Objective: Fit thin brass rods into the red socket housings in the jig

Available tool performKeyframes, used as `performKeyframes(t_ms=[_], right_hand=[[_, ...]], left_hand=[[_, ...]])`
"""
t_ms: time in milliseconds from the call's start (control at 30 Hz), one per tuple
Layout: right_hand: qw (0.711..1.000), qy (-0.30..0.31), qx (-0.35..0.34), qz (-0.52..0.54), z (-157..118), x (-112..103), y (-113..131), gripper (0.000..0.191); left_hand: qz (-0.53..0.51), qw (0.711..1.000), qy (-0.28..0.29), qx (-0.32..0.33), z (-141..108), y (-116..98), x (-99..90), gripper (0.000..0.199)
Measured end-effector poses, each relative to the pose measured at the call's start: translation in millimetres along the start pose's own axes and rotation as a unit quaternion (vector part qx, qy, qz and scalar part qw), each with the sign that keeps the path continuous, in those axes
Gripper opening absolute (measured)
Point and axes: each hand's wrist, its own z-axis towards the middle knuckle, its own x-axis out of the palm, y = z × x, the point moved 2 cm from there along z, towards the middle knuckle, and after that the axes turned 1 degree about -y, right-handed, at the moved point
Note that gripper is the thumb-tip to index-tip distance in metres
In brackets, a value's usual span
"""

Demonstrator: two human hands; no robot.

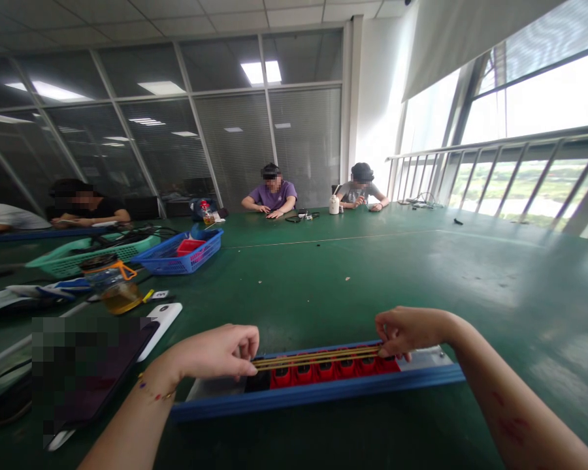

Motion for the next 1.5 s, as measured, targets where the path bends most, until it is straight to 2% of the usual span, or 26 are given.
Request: performKeyframes(t_ms=[233, 400, 567, 667, 767, 867, 1100, 1200, 1300, 1400, 1500], right_hand=[[1.000, -0.020, -0.005, -0.015, -1.4, -2.6, 3.2, 0.041], [0.999, -0.030, -0.020, -0.015, 0.7, -1.2, 0.4, 0.040], [0.999, -0.033, -0.018, -0.019, 1.7, -0.7, -1.4, 0.039], [0.999, -0.037, -0.009, -0.027, 1.5, -1.6, -0.6, 0.039], [0.999, -0.034, -0.006, -0.030, 1.1, -2.3, 0.6, 0.040], [0.998, -0.047, -0.002, -0.043, -0.3, -3.8, 1.5, 0.043], [0.996, -0.079, -0.021, -0.026, -7.9, -10.6, 1.0, 0.047], [0.995, -0.096, -0.020, -0.014, -12.8, -14.7, -2.1, 0.049], [0.994, -0.110, -0.009, -0.018, -17.6, -17.4, -4.5, 0.048], [0.992, -0.118, -0.006, -0.031, -19.9, -17.8, -4.1, 0.043], [0.994, -0.097, -0.016, -0.040, -18.9, -15.6, -2.4, 0.034]], left_hand=[[0.071, 0.996, -0.051, 0.007, -0.2, 1.5, -7.2, 0.024], [0.065, 0.996, -0.053, 0.016, 1.8, 0.8, -7.1, 0.025], [0.083, 0.995, -0.058, 0.017, -2.0, -6.1, -6.3, 0.028], [0.121, 0.988, -0.086, 0.047, -6.8, -15.3, -6.6, 0.027], [0.152, 0.977, -0.137, 0.061, -11.4, -24.9, -8.3, 0.028], [0.179, 0.957, -0.220, 0.054, -16.1, -30.4, -13.6, 0.027], [0.233, 0.877, -0.418, 0.045, -33.0, -23.7, -33.4, 0.024], [0.241, 0.848, -0.472, 0.023, -36.3, -15.6, -39.8, 0.022], [0.251, 0.849, -0.465, 0.004, -29.9, -7.3, -42.5, 0.020], [0.256, 0.869, -0.423, -0.010, -15.3, 1.3, -41.0, 0.019], [0.252, 0.891, -0.376, -0.026, 2.7, 10.2, -34.8, 0.017]])
